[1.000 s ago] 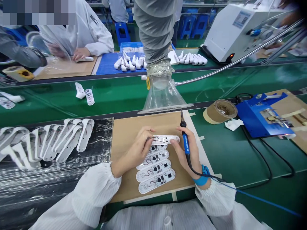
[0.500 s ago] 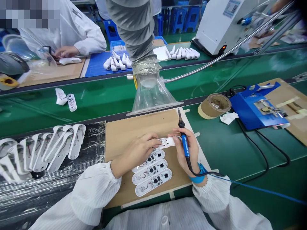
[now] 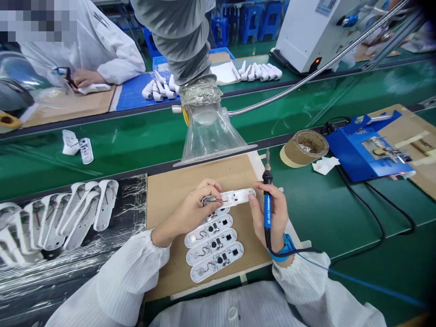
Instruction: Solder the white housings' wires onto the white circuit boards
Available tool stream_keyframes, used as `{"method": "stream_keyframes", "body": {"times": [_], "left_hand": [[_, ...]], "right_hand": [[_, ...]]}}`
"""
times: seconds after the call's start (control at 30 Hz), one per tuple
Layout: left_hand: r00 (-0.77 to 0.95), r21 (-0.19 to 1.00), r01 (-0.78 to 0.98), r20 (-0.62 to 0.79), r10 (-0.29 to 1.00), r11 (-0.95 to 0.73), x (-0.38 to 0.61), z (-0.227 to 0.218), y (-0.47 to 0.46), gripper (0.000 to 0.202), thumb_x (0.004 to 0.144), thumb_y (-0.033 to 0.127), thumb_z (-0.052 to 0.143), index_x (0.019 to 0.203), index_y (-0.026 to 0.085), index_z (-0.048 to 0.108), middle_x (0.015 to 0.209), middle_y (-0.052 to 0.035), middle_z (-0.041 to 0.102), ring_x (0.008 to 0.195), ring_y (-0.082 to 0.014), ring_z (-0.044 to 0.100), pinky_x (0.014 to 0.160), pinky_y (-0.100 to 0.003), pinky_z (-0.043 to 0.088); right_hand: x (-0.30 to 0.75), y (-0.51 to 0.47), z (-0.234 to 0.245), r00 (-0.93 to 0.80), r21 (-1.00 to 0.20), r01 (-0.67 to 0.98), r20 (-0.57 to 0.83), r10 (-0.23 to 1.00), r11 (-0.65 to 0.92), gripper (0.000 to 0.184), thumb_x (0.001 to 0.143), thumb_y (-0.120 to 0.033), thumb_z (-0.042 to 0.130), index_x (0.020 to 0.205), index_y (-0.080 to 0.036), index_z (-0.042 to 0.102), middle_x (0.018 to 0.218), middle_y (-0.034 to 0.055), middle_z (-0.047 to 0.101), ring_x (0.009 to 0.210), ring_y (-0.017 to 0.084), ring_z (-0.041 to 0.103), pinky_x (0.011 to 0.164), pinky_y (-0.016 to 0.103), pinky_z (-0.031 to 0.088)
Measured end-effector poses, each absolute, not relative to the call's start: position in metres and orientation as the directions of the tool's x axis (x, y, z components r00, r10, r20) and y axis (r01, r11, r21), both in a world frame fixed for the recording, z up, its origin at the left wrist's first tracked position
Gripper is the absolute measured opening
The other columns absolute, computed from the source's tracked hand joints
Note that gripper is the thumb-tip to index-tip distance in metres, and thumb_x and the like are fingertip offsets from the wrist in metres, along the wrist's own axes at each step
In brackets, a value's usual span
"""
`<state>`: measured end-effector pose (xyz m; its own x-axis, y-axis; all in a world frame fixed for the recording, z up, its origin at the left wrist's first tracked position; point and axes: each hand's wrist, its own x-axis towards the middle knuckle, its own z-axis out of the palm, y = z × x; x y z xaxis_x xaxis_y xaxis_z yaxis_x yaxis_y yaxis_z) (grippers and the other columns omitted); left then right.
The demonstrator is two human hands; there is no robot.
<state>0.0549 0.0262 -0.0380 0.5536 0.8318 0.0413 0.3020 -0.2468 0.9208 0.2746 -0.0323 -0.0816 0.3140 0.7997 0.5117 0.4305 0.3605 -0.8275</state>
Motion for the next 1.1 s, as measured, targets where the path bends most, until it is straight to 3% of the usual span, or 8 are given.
{"method": "stream_keyframes", "body": {"times": [0.1, 0.23, 0.53, 1.1], "left_hand": [[0.496, 0.918, 0.316, 0.058, 0.866, -0.242, 0.063, -0.042, 0.021, 0.011, 0.1, 0.015, 0.063, 0.092, 0.022, 0.066, 0.122, -0.0059, 0.055, 0.113, -0.0199, 0.061, 0.099, -0.036, 0.054], [0.458, 0.903, 0.309, 0.132, 0.879, -0.297, 0.077, -0.048, 0.012, 0.017, 0.1, 0.008, 0.058, 0.097, 0.023, 0.066, 0.124, -0.0063, 0.051, 0.121, -0.0204, 0.057, 0.102, -0.035, 0.052], [0.44, 0.904, 0.293, 0.161, 0.883, -0.31, 0.086, -0.057, 0.006, 0.018, 0.101, 0.006, 0.06, 0.099, 0.023, 0.065, 0.127, -0.0061, 0.05, 0.125, -0.0203, 0.056, 0.102, -0.034, 0.051], [0.346, 0.924, 0.265, 0.177, 0.921, -0.276, 0.093, -0.061, 0.0, 0.013, 0.102, 0.012, 0.064, 0.095, 0.023, 0.067, 0.126, -0.0058, 0.053, 0.12, -0.02, 0.06, 0.1, -0.034, 0.053]], "right_hand": [[0.274, -0.035, -0.081, 0.266, -0.738, 0.511, 0.624, 0.735, 0.442, 0.035, 0.097, -0.011, 0.072, 0.126, -0.028, 0.062, 0.118, 0.007, 0.074, 0.116, 0.025, 0.075, 0.104, 0.047, 0.061], [0.269, -0.037, -0.082, 0.152, -0.756, 0.457, 0.586, 0.796, 0.469, 0.033, 0.099, -0.009, 0.07, 0.124, -0.029, 0.063, 0.115, 0.0069, 0.075, 0.117, 0.027, 0.072, 0.103, 0.049, 0.06], [0.264, -0.036, -0.089, 0.211, -0.823, 0.403, 0.509, 0.835, 0.4, 0.019, 0.1, -0.014, 0.074, 0.109, -0.029, 0.068, 0.108, 0.0023, 0.073, 0.106, 0.022, 0.073, 0.097, 0.042, 0.059], [0.265, -0.04, -0.09, 0.249, -0.828, 0.382, 0.52, 0.817, 0.411, 0.023, 0.099, -0.014, 0.073, 0.115, -0.03, 0.068, 0.11, 0.0029, 0.077, 0.106, 0.022, 0.077, 0.097, 0.043, 0.065]]}}
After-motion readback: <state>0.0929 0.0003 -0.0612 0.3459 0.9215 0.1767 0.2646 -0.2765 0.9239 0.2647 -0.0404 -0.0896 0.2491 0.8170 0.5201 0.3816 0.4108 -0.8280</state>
